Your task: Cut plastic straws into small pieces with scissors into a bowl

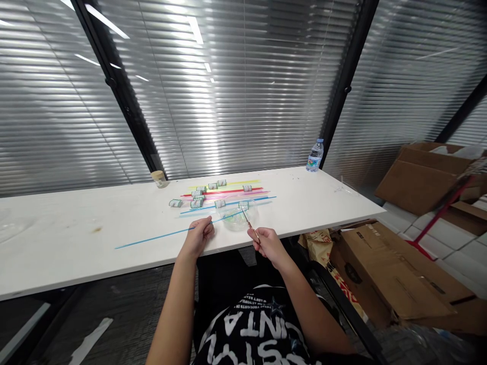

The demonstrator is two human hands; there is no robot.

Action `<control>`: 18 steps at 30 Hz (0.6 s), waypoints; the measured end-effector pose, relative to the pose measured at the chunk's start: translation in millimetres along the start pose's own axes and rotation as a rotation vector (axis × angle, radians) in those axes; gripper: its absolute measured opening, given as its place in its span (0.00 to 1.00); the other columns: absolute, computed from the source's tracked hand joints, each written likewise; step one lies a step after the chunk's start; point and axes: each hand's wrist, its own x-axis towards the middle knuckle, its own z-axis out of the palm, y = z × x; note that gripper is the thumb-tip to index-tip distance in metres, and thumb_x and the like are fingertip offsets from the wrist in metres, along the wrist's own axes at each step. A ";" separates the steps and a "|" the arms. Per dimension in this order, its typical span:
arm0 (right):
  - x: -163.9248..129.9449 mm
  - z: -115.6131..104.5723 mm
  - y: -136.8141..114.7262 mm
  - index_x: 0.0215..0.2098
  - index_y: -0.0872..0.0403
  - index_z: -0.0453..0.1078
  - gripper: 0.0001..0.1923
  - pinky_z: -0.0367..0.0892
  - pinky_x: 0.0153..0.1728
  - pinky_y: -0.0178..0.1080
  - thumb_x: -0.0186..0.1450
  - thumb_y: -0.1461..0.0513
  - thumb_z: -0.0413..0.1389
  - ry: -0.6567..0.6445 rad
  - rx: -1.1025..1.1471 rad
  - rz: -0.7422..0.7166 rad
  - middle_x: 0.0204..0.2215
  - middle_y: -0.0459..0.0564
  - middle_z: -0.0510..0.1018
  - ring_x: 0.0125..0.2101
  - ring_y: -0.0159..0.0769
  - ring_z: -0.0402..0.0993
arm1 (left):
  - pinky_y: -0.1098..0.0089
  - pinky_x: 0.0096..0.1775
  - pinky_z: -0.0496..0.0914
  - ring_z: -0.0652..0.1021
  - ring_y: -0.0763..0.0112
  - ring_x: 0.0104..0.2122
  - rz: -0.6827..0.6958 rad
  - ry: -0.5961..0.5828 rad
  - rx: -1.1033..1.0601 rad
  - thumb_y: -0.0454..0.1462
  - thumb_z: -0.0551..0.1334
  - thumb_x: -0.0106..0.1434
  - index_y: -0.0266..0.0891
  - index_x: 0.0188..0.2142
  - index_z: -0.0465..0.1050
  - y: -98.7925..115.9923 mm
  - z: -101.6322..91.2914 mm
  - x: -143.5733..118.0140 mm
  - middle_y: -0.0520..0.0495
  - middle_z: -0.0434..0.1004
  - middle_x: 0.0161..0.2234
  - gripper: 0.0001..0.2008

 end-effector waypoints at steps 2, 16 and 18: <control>-0.5 0.1 -0.6 0.17 0.53 0.56 0.28 0.44 0.15 0.32 0.55 0.41 0.60 0.007 -0.010 -0.007 0.13 0.41 0.62 0.13 0.22 0.49 | 0.73 0.21 0.54 0.56 0.80 0.17 0.005 0.002 0.004 0.46 0.68 0.53 0.40 0.15 0.50 0.2 0.0 -0.2 0.58 0.48 0.15 0.27; -0.8 0.9 0.1 0.17 0.53 0.58 0.26 0.44 0.16 0.32 0.56 0.44 0.60 0.023 -0.019 -0.025 0.13 0.41 0.62 0.13 0.23 0.49 | 0.73 0.22 0.54 0.56 0.81 0.17 0.004 0.018 -0.046 0.44 0.68 0.53 0.40 0.16 0.51 -0.3 0.9 -0.4 0.59 0.48 0.15 0.25; -0.7 0.9 0.4 0.18 0.53 0.57 0.27 0.43 0.15 0.32 0.55 0.43 0.60 0.015 0.018 -0.005 0.13 0.41 0.63 0.12 0.22 0.48 | 0.73 0.22 0.54 0.56 0.81 0.17 -0.001 0.024 -0.057 0.44 0.69 0.53 0.40 0.16 0.52 0.2 1.3 -0.7 0.59 0.48 0.15 0.25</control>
